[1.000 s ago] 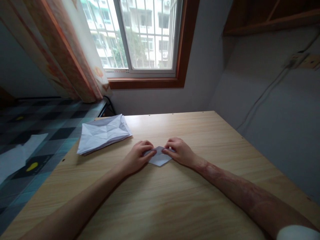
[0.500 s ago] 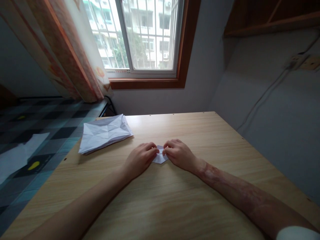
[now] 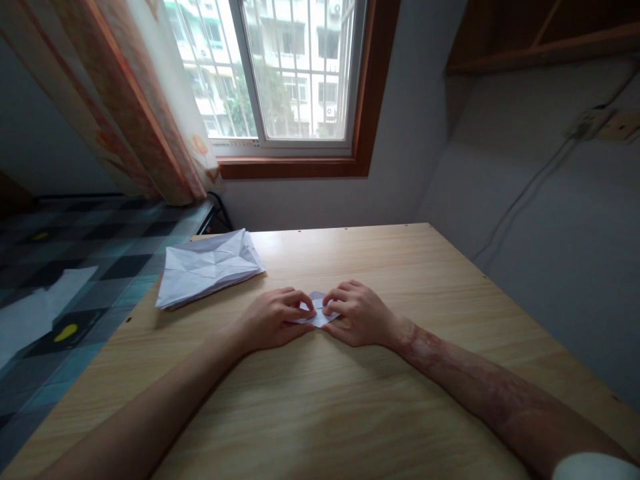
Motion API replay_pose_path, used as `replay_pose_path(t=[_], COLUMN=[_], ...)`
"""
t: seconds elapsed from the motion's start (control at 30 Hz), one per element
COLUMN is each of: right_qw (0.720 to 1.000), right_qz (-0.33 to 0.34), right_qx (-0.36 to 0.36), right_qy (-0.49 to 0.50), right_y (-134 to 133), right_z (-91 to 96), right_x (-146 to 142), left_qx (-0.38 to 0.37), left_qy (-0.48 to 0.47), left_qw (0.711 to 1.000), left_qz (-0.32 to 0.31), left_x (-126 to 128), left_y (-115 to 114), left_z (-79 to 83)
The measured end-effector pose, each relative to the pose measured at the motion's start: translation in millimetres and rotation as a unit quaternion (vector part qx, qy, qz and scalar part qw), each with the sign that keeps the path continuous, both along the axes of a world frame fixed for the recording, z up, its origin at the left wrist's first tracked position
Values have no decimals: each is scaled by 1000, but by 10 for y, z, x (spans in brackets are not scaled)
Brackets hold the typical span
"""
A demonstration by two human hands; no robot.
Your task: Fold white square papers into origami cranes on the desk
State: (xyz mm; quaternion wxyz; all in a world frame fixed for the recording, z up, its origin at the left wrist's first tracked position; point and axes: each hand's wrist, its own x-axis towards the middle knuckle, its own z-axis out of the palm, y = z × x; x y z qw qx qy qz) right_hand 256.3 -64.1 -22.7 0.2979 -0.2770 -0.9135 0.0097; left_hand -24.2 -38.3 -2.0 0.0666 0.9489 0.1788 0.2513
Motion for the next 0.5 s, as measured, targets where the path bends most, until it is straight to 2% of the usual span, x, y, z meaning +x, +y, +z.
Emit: replay_pose_path(t=[0.13,0.27,0.5], right_qw=[1000,997,992], right_qz=[-4,-19,-25], right_qx=[2,-53,-100], right_qy=[24,62,73], right_y=[24,48,73], right_z=[-30,-62,-54], right_x=[-28,-30,-24], left_qx=[-34,-52,-32], left_qy=[-40,-32,-29], left_qw=[998,998,998], left_qz=[20,32,50], left_x=[1,21,8], left_y=[13,7,6], left_z=[-29,-20,-39])
